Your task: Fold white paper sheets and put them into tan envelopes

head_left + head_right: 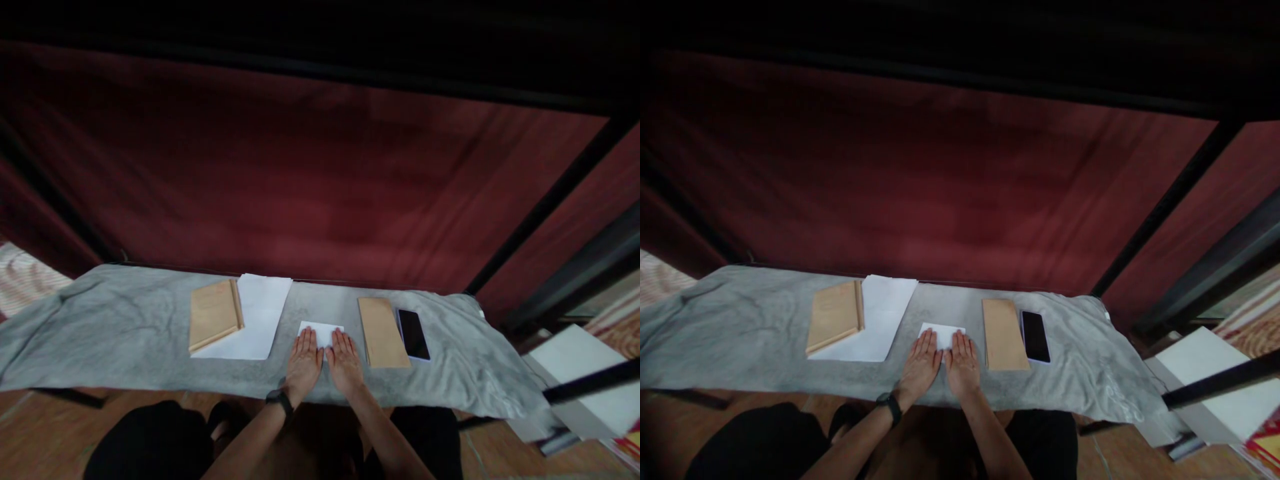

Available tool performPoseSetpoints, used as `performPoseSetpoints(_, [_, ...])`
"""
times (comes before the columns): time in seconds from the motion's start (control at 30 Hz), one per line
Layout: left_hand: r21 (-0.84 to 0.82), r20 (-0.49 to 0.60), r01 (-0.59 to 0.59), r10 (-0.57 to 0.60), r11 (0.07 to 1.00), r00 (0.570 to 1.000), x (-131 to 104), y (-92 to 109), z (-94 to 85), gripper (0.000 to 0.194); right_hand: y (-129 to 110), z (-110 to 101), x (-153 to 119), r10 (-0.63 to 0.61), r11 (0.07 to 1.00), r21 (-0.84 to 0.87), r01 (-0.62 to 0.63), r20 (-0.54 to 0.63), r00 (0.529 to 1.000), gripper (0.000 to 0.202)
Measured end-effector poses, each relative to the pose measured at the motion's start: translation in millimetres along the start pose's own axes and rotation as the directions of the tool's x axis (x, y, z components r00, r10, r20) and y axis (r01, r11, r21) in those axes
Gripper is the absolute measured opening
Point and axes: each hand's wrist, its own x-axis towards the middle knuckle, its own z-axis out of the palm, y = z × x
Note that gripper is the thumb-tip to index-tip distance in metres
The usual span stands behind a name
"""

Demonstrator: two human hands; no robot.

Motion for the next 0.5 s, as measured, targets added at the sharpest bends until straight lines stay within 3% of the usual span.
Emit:
performPoseSetpoints(0.2, [-0.026, -0.057, 0.035, -0.036, 0.999, 0.998, 9.4, -11.7, -3.7, 0.065, -0.3, -0.4, 8.7, 0.022, 1.0, -0.002, -0.022, -0.051, 0.998, 0.054])
performPoseSetpoints(0.5, [-0.035, -0.141, 0.051, -0.055, 0.998, 0.988, -2.6, -16.8, -0.3, 0.066, -5.0, -3.0, 9.4, 0.015, 1.0, 0.018, -0.014, -0.056, 0.998, 0.054])
